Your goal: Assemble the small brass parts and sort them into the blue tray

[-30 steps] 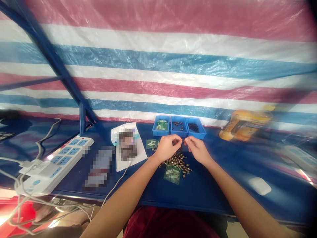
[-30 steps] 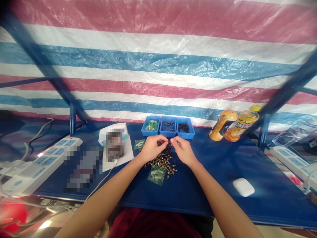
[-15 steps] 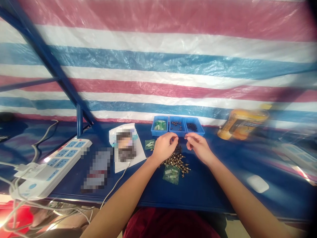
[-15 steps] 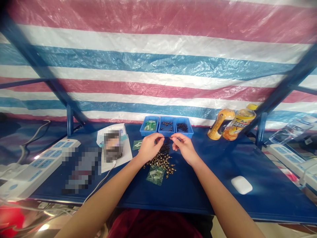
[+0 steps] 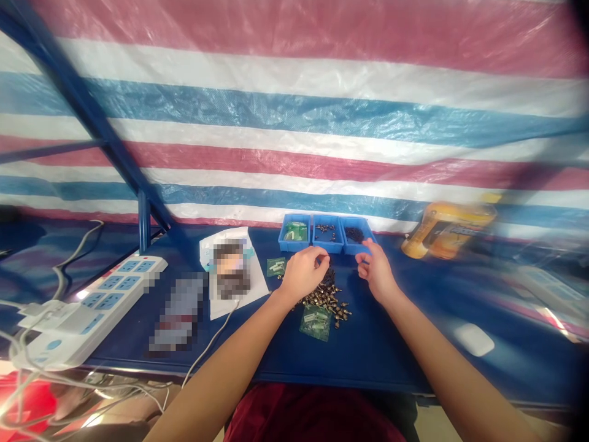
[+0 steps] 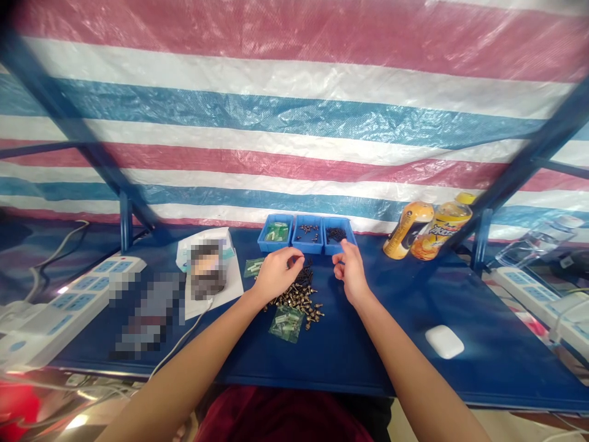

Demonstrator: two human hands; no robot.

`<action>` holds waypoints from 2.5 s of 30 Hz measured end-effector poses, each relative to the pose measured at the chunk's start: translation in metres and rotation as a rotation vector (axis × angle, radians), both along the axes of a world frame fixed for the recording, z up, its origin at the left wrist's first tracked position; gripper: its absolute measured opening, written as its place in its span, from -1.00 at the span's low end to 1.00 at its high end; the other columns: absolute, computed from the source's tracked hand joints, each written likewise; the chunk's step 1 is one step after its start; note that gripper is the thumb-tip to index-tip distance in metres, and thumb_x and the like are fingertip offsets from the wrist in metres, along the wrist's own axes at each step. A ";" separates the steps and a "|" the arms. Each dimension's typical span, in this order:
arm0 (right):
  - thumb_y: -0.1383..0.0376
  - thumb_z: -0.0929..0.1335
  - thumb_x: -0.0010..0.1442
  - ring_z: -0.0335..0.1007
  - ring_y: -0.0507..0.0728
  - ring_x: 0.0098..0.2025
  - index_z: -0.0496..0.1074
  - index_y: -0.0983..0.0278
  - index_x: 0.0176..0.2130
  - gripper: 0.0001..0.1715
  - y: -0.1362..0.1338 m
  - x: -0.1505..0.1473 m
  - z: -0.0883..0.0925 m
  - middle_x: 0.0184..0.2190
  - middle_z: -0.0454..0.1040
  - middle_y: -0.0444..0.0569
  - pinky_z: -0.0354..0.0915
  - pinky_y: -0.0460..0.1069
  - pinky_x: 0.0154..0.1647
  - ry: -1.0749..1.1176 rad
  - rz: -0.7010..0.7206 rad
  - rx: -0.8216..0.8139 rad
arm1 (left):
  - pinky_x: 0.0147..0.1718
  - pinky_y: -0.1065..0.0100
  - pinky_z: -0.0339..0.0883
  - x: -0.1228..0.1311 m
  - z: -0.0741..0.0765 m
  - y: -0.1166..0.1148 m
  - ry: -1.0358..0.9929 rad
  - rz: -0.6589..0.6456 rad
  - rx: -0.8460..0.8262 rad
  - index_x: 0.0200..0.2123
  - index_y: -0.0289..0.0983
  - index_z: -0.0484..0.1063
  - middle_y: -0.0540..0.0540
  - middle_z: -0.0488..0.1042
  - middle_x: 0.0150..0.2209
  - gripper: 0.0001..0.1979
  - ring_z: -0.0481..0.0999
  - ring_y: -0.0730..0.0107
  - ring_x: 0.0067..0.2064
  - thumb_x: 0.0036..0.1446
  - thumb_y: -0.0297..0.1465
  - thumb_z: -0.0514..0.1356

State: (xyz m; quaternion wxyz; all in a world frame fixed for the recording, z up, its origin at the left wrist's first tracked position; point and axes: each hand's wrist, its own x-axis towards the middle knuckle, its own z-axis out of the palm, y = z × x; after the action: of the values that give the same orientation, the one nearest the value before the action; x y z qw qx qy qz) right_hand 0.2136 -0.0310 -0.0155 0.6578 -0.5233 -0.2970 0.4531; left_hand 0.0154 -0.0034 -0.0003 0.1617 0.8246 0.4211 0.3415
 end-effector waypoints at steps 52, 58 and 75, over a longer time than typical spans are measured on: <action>0.32 0.25 0.31 0.48 0.15 -0.18 0.59 0.14 -0.11 -0.66 -0.003 0.005 -0.020 -0.15 0.52 -0.01 0.32 -0.01 -0.17 -1.535 0.374 0.112 | -0.09 0.25 0.38 -0.004 -0.015 0.006 0.452 -0.077 0.022 -0.08 -0.13 0.60 -0.08 0.58 -0.03 -0.58 0.51 0.19 -0.07 0.25 -0.55 -0.02; 0.32 0.23 0.34 0.48 0.15 -0.17 0.56 0.17 -0.17 -0.69 -0.003 0.006 -0.020 -0.17 0.51 -0.01 0.31 -0.01 -0.14 -1.521 0.369 0.129 | -0.08 0.22 0.37 -0.004 -0.015 0.006 0.450 -0.064 0.027 -0.13 -0.12 0.60 -0.08 0.59 -0.08 -0.61 0.51 0.17 -0.07 0.26 -0.53 -0.01; 0.26 0.16 0.32 0.45 0.20 -0.02 0.44 0.22 -0.07 -0.66 0.003 0.004 -0.020 -0.05 0.51 0.04 0.30 0.11 0.05 -1.194 0.211 0.187 | -0.13 0.26 0.38 -0.002 -0.011 0.004 0.389 -0.047 0.031 -0.21 -0.18 0.56 -0.07 0.58 -0.15 -0.68 0.53 0.22 -0.13 0.22 -0.55 0.02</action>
State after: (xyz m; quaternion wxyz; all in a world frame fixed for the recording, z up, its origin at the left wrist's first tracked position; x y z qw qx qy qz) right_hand 0.2171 -0.0278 -0.0360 0.3727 -0.5946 -0.7029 0.1166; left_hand 0.0132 0.0003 -0.0110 0.0726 0.8871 0.4197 0.1781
